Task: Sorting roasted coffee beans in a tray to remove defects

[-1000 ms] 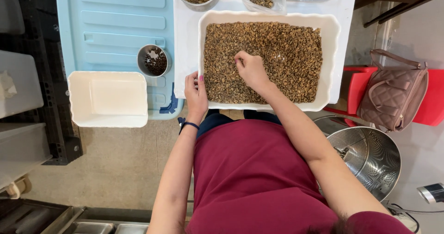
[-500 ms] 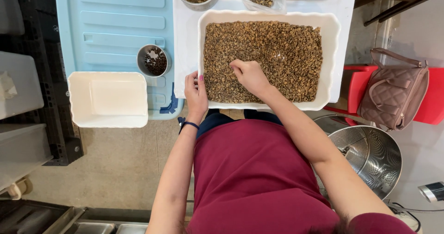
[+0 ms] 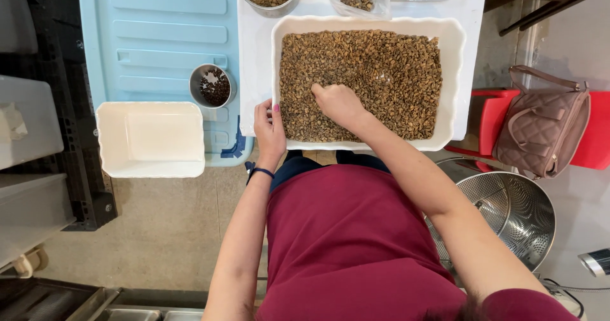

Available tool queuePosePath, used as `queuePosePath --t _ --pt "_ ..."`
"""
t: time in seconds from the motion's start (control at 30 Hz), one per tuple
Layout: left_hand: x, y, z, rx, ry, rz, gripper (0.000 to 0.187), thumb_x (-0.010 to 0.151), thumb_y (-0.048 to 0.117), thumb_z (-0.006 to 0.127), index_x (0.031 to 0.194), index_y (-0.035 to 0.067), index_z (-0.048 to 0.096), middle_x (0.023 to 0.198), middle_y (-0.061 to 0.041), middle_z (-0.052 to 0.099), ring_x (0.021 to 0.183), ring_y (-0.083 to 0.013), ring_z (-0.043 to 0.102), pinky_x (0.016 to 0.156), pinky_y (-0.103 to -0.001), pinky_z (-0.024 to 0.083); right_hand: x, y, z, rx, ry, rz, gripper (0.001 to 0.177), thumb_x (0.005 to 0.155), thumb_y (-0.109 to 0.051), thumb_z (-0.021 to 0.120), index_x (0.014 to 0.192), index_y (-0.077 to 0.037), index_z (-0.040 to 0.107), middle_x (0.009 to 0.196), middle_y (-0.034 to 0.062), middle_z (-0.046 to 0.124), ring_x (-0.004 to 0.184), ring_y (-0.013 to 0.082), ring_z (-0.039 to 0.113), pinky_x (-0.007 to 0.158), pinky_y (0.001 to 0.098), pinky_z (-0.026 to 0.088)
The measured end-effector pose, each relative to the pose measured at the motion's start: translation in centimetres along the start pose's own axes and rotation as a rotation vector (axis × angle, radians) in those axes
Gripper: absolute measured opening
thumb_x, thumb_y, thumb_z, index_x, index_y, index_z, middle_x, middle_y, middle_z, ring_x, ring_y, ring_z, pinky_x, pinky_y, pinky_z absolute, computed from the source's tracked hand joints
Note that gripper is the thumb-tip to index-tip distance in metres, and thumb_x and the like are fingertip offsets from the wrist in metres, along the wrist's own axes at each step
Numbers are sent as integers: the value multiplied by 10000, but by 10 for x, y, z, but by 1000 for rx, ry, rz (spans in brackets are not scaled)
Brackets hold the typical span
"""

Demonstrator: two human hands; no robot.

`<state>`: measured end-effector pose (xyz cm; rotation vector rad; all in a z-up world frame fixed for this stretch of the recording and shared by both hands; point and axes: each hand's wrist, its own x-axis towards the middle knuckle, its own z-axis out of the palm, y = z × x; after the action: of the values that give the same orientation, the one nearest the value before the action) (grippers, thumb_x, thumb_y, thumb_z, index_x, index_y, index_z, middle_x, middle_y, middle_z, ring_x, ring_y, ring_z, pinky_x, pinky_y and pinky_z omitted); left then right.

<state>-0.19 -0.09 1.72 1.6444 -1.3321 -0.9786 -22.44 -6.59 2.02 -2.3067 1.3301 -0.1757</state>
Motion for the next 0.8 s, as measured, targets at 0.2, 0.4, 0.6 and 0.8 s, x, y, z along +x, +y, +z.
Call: queuePosePath --t 0.2,0.4,0.6,0.8 --pt "-1 1 1 9 13 -1 336 1125 307 451 1233 12 571 1065 -141 538 901 -316 663 686 -383 565 -14 -3 3 444 119 295 127 965 -212 526 919 -96 546 588 169 592 604 425 659 541 512 470" --pt "0 1 0 3 5 -12 361 1132 315 428 1243 4 574 1069 -142 537 896 -308 659 695 -387 563 -18 15 -18 704 242 390 245 920 -70 420 755 -124 593 547 74 542 507 211 496 559 330 447" --pt "-1 -4 1 -3 12 -8 343 1130 313 437 1241 18 574 1070 -131 537 891 -306 660 700 -390 566 -6 -7 -8 612 299 384 195 936 -104 509 901 -92 701 658 176 654 587 295 632 572 391 471" --pt "0 0 1 -1 6 -8 346 1129 305 436 1242 9 573 1064 -140 534 890 -311 654 694 -392 564 -2 -15 -18 385 144 327 175 1035 -88 562 1116 -56 714 805 168 751 661 294 730 554 356 577"
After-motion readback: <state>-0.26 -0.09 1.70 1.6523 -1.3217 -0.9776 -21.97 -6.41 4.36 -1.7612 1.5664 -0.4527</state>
